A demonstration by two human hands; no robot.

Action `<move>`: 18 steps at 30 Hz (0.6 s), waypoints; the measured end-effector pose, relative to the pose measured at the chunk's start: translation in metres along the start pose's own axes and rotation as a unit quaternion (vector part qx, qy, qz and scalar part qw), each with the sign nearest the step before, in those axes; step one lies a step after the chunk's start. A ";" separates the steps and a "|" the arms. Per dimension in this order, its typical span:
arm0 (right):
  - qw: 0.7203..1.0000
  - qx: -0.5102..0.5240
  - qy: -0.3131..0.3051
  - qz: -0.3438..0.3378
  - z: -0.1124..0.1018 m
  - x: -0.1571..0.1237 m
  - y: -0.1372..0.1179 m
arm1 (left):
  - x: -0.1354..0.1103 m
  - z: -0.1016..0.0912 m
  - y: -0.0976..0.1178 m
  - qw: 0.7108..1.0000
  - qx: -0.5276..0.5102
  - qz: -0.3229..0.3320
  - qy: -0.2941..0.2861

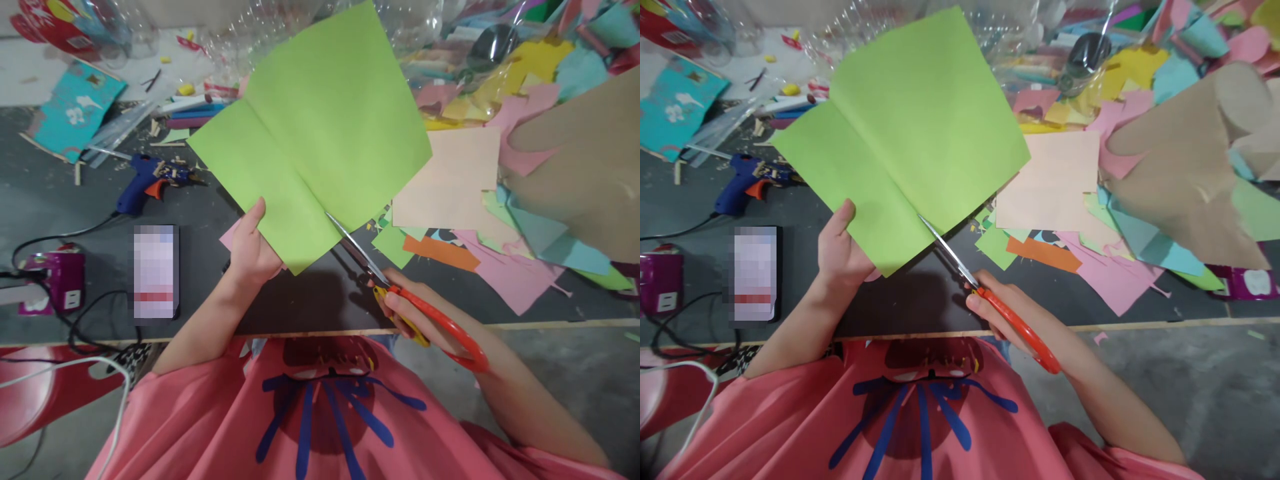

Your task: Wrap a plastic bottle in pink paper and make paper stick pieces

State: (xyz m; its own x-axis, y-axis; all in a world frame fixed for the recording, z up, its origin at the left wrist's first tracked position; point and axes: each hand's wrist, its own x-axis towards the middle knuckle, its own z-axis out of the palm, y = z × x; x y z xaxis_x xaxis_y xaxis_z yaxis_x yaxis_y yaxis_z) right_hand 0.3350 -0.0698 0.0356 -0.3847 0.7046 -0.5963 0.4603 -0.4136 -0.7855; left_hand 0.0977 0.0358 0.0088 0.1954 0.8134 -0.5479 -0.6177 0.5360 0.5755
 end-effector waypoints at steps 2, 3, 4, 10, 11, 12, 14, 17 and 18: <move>1.000 0.005 0.004 -0.003 0.002 0.001 0.000 | 0.002 -0.003 -0.001 1.000 0.001 0.002 -0.014; 1.000 0.010 0.004 -0.007 0.002 0.001 0.001 | 0.002 -0.004 -0.001 1.000 0.002 0.002 -0.016; 1.000 0.014 0.006 -0.011 0.003 0.001 0.002 | 0.002 -0.004 -0.001 1.000 0.001 0.003 -0.015; 1.000 0.029 -0.002 -0.007 0.004 0.003 -0.002 | 0.001 0.000 0.000 0.999 -0.012 0.011 0.029; 1.000 0.031 0.001 0.006 0.004 0.002 -0.004 | 0.001 0.000 0.001 0.999 -0.014 0.011 0.032; 0.999 0.033 0.008 0.020 0.005 0.002 -0.006 | 0.001 0.001 0.001 0.999 -0.016 0.010 0.032; 0.998 0.045 0.031 0.036 0.007 0.001 -0.010 | 0.000 0.002 0.001 0.999 -0.020 0.008 0.026; 0.995 0.062 0.065 0.031 0.011 0.000 -0.013 | -0.001 0.002 0.001 1.000 -0.026 0.006 0.013; 0.995 0.067 0.071 0.028 0.013 0.001 -0.013 | -0.001 0.002 0.001 1.000 -0.028 0.003 0.009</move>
State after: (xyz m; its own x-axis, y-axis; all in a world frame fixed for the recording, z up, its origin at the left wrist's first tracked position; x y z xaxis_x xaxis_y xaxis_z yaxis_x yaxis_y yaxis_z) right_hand 0.3186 -0.0712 0.0435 -0.2407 0.7483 -0.6182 0.3637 -0.5209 -0.7722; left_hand 0.0982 0.0358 0.0112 0.1779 0.8125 -0.5551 -0.6602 0.5169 0.5449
